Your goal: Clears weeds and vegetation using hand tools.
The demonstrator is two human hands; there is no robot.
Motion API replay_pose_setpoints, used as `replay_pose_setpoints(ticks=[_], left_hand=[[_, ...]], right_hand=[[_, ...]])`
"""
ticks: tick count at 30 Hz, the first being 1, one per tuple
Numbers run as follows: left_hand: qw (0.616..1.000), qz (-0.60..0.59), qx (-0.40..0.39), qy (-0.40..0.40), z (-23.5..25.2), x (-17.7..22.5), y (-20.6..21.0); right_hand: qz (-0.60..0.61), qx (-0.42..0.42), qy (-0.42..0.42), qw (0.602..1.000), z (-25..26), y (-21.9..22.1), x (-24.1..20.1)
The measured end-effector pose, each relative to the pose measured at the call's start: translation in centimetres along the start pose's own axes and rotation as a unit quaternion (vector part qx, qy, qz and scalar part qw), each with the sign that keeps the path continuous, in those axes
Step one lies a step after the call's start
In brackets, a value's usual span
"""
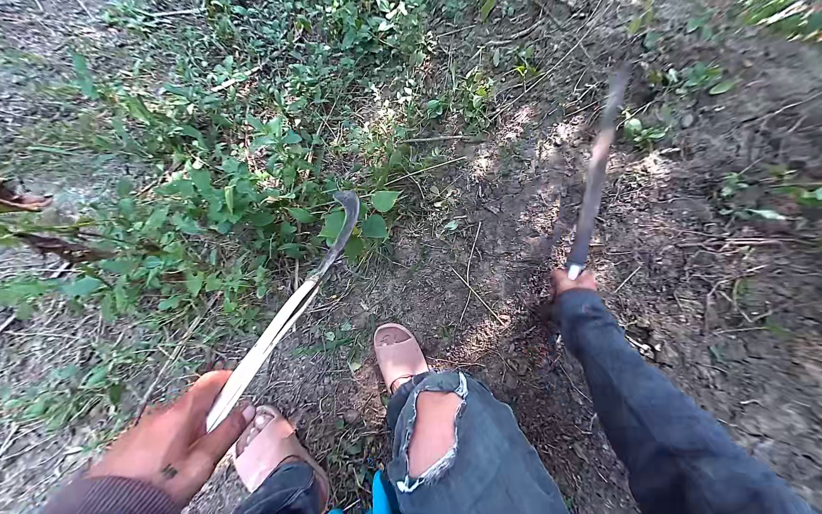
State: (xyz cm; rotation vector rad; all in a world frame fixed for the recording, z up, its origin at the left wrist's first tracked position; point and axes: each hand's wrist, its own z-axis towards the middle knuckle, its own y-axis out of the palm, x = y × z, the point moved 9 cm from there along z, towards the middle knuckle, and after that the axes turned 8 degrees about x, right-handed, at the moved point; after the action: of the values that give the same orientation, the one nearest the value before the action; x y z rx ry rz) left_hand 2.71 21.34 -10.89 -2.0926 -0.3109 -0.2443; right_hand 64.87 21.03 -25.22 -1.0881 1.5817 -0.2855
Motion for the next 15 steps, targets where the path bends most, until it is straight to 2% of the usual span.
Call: replay_pose_setpoints(ticks=[2, 5, 6, 8, 10, 12, 15], left_hand=[[1.000, -0.007, -0.001, 0.001, -0.5, 0.4, -0.4], [1.000, -0.017, -0.010, 0.002, -0.7, 1.3, -0.8], [1.000, -0.018, -0.014, -0.001, -0.6, 1.2, -0.8], [1.000, -0.018, -0.020, -0.007, -0.3, 1.1, -0.6], [1.000, -0.018, -0.013, -0.005, 0.4, 0.7, -0.6], [1.000, -0.021, -0.014, -0.004, 0.5, 0.5, -0.5], [0.999, -0.031, -0.034, -0.002, 0.1, 1.3, -0.7]], right_hand=[[0.086, 0.041, 0.013, 0.995, 2.5, 1.8, -3.6], [0.097, 0.059, 0.036, 0.993, 5.4, 6.6, -6.9], [0.072, 0.045, 0.025, 0.996, 5.4, 9.0, -7.2], [-0.082, -0.027, -0.043, 0.995, 4.6, 13.7, -5.9], [-0.226, -0.123, -0.075, 0.963, 3.0, 16.1, -4.5], [-0.248, -0.152, -0.067, 0.954, 2.4, 15.2, -3.6], [-0.258, -0.109, -0.083, 0.956, 3.9, 9.8, -3.6]])
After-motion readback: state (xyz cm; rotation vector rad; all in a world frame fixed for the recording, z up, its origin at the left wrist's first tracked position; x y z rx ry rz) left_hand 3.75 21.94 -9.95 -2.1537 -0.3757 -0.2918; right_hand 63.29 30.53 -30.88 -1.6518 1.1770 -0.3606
